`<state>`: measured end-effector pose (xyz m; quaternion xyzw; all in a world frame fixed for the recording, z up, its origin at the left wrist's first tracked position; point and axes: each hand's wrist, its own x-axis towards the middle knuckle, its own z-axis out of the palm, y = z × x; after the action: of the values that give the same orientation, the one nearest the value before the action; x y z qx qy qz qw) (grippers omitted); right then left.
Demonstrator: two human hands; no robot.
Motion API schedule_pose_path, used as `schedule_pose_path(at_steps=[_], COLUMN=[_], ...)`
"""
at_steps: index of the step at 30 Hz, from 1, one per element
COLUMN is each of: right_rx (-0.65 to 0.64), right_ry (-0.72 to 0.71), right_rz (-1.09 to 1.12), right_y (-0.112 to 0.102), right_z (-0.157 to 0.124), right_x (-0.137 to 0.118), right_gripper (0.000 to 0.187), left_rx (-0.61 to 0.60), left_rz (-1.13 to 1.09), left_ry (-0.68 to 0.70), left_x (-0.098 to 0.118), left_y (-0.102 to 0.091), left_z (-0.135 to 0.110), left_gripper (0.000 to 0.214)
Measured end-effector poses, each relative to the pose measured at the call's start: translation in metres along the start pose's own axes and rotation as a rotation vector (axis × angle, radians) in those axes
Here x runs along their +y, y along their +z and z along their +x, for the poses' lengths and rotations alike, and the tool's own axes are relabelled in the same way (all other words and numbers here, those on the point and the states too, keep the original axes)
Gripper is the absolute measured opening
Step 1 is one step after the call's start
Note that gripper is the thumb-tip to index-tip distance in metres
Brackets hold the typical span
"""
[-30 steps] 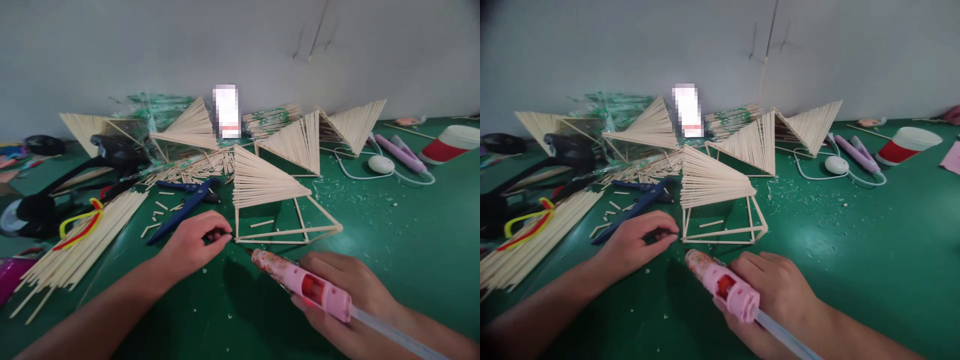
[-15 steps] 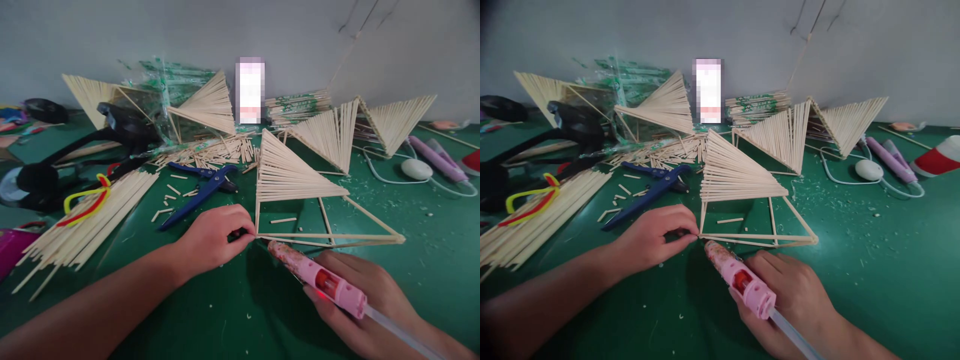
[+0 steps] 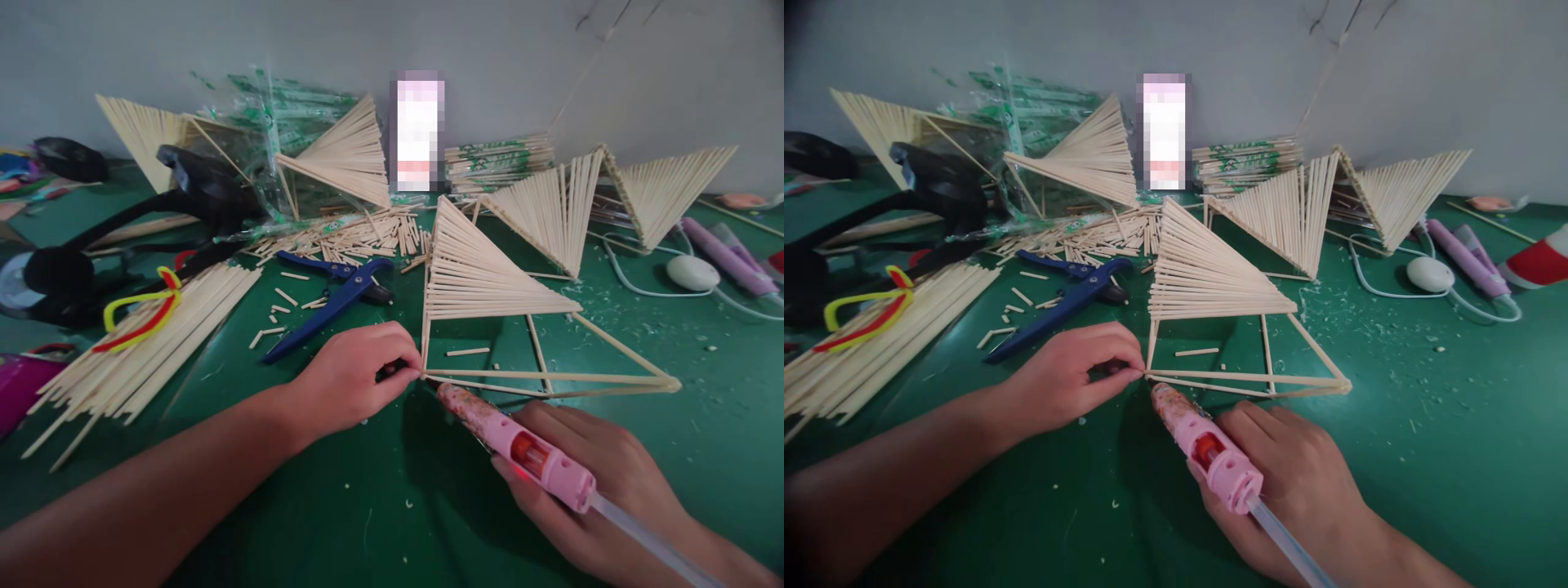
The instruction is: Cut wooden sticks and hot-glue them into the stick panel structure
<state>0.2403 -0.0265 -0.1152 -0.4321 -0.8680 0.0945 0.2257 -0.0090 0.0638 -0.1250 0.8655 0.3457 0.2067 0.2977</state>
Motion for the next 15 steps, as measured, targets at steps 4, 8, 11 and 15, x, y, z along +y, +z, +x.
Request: schedule_pose_path(at_steps=[4, 8, 11, 15], right_rx=[0.008, 0.014, 0.029, 0.033], right_ry=[0.011, 0.034, 0.023, 0.007], right_rz=[0.014, 0.011, -0.01, -0.033], right_y=[0.0005, 0.0001, -0.0006, -0.0013], right_z=[-0.0006, 0.0002, 0.0018, 0.0045], right_x=[-0.0005, -0.0003, 0.0002, 0.0002], right_gripper=[0.015, 0.014, 0.015, 0.015], left_rx=[-0.001, 0.001, -0.005, -0.001], left_rz=[0.006, 0.003, -0.002, -0.007], left_ry=[-0.011, -0.006, -0.007, -0.01], left_x=[0.0006, 0.0009, 0.0013, 0.0015], left_y=[-0.0007, -0.0009, -0.0011, -0.0013], left_z=[0.0007, 0.0011, 0.0011, 0.0013], left_gripper=[0.01, 0.01, 0.011, 0.011])
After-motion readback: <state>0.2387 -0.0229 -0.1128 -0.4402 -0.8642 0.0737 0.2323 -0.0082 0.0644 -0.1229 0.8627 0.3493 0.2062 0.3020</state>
